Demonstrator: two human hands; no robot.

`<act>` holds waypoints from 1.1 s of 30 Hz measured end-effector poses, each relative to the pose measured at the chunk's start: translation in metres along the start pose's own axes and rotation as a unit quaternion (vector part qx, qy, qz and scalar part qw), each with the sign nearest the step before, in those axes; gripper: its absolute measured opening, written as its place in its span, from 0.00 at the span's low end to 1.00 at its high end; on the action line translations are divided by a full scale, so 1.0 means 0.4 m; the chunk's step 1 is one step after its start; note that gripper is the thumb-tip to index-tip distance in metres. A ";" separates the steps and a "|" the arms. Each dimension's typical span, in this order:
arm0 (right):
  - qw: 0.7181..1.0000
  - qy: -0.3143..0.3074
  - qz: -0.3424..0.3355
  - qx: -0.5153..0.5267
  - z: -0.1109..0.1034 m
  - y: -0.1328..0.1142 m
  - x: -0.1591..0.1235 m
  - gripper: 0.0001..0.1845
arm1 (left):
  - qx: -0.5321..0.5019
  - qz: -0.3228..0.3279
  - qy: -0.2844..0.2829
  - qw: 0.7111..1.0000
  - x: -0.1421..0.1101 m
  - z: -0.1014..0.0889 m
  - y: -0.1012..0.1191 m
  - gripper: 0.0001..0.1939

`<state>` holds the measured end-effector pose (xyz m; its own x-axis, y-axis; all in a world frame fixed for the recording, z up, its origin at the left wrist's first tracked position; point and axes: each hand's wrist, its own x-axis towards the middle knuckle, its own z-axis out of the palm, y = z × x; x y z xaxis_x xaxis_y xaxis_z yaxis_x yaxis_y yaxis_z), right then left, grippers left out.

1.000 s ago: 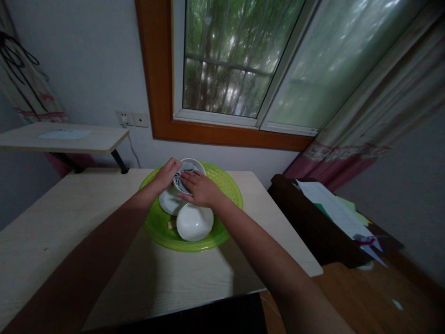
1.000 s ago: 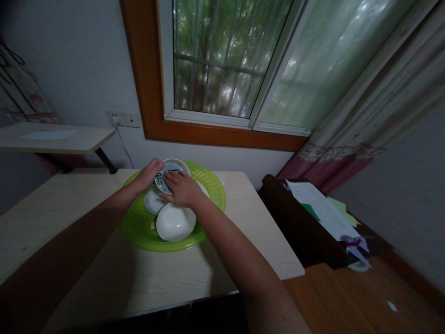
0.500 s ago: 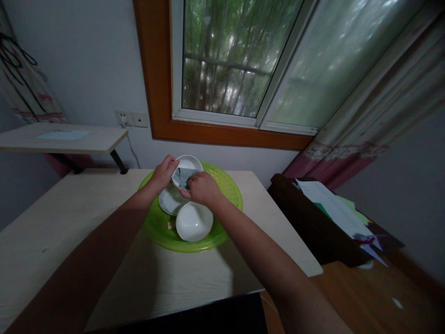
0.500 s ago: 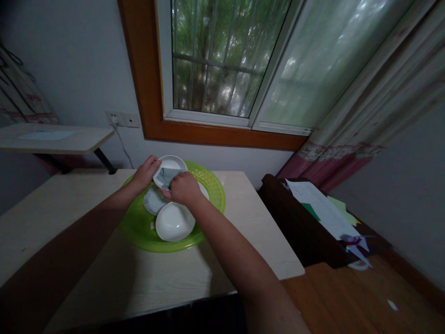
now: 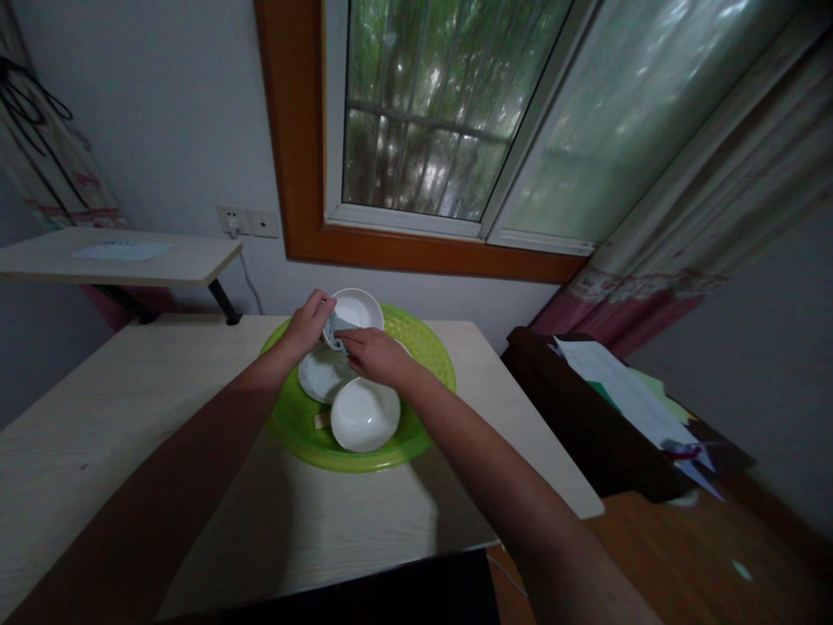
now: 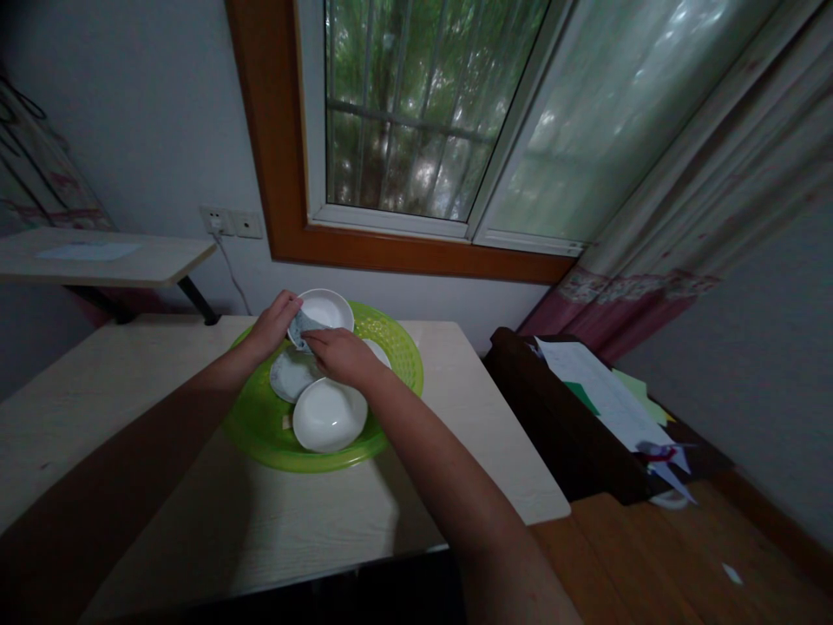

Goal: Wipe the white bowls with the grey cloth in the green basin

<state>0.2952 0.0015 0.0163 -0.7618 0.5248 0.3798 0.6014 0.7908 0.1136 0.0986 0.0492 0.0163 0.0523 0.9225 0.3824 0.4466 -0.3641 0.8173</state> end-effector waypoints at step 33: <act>0.992 0.009 0.082 -0.099 -0.056 -0.020 0.004 0.15 | -0.015 0.000 0.018 1.000 -0.001 -0.005 0.005 0.17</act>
<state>0.2945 -0.0109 0.0365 -0.6465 0.6346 0.4234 0.7539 0.6165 0.2272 0.0976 0.0479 0.0189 0.0200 0.9175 0.3972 0.4200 -0.3682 0.8295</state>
